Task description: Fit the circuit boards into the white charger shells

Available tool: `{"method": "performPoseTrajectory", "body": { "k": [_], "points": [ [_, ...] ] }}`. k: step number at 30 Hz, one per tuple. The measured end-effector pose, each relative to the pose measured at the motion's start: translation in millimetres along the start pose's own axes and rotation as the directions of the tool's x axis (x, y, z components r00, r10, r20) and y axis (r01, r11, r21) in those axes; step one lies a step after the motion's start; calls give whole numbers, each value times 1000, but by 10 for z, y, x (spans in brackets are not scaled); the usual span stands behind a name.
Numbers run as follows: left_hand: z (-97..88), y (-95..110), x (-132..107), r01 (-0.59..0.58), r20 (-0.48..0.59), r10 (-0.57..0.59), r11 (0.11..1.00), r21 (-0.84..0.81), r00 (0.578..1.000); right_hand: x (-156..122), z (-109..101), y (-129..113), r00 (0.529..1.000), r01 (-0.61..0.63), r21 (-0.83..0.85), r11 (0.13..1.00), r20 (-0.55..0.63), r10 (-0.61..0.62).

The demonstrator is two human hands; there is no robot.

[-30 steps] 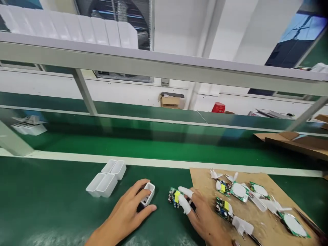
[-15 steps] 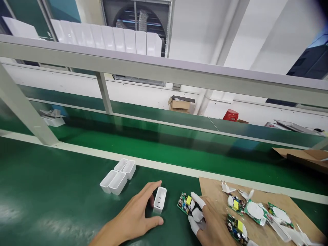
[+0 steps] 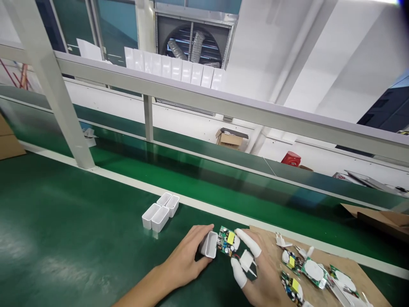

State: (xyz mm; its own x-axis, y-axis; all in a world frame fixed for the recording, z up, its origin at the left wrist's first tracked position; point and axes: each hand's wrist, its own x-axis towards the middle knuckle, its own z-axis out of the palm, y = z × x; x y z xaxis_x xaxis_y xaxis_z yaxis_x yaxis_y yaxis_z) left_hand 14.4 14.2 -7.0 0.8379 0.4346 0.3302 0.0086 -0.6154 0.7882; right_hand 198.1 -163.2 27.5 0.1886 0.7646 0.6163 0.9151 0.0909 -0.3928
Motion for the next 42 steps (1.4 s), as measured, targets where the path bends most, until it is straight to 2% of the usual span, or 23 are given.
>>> {"method": "performPoseTrajectory", "body": {
  "k": [3, 7, 10, 24, 42],
  "points": [
    [-9, -13, -8, -37, -44, 37, 999, 5, 998, 45, 90, -42, 994, 104, -70, 992, -26, -106],
    [-26, -26, -9, -75, -33, 76, 997, 16, 997, -76, 261, -35, 995, 96, -87, 992, -14, -97],
    [-19, -40, -5, -96, 8, 95, 995, 28, 995, -149, 303, -20, 995, 94, -81, 992, -18, -96],
    [29, -19, 26, -133, 43, 131, 990, 50, 990, -134, 247, -40, 994, 113, -62, 992, 3, -113],
    [36, -41, 8, -75, 67, 72, 996, 56, 995, -150, 174, -40, 997, 78, -101, 992, 27, -75]
  ]
}}
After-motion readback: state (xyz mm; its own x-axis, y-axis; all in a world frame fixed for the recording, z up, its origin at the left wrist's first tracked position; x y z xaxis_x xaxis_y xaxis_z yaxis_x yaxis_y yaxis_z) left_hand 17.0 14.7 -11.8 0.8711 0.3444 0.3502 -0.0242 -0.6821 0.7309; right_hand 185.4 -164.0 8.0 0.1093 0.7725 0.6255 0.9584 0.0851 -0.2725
